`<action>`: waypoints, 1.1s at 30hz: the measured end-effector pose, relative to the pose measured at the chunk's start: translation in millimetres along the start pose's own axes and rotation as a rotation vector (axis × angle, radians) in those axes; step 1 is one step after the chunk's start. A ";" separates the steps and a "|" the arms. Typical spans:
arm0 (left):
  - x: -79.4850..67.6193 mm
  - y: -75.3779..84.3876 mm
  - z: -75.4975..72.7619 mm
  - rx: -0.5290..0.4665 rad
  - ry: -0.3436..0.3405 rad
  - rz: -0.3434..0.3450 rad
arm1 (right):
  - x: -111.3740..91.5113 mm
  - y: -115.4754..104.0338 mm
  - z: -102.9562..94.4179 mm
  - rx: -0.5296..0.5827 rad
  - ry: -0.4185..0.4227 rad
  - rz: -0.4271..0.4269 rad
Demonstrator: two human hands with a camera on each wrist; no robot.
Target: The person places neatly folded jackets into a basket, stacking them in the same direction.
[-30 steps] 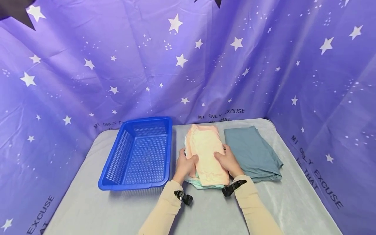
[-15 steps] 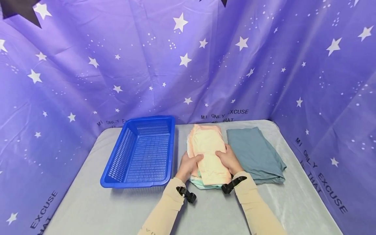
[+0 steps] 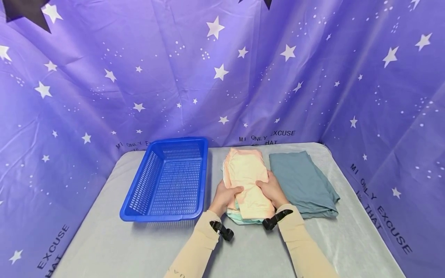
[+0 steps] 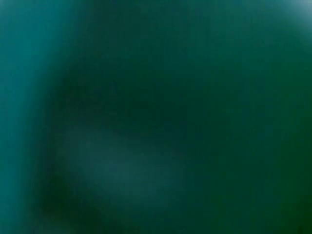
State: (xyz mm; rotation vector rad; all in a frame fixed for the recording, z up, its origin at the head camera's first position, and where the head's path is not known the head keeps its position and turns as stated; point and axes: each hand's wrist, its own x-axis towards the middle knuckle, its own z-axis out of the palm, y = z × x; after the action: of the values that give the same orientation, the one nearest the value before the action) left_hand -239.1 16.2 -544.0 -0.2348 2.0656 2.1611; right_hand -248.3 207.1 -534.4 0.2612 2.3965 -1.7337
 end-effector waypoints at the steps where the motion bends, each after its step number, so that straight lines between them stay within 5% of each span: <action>1: -0.7 0.3 0.3 -0.003 0.002 0.002 | -0.4 0.2 -0.3 -0.002 0.002 -0.004; 18: -14.8 6.9 4.6 0.016 0.069 0.077 | -12.5 -2.6 -3.3 0.054 0.022 -0.084; 33: -30.7 31.3 0.5 0.153 0.093 0.137 | -22.5 -20.3 -5.9 0.065 0.028 -0.122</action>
State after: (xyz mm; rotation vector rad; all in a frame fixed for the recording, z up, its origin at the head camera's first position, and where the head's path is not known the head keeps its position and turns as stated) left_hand -215.7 15.4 -506.9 -0.1849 2.3507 2.0885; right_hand -231.5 205.6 -508.5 0.1518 2.4251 -1.8751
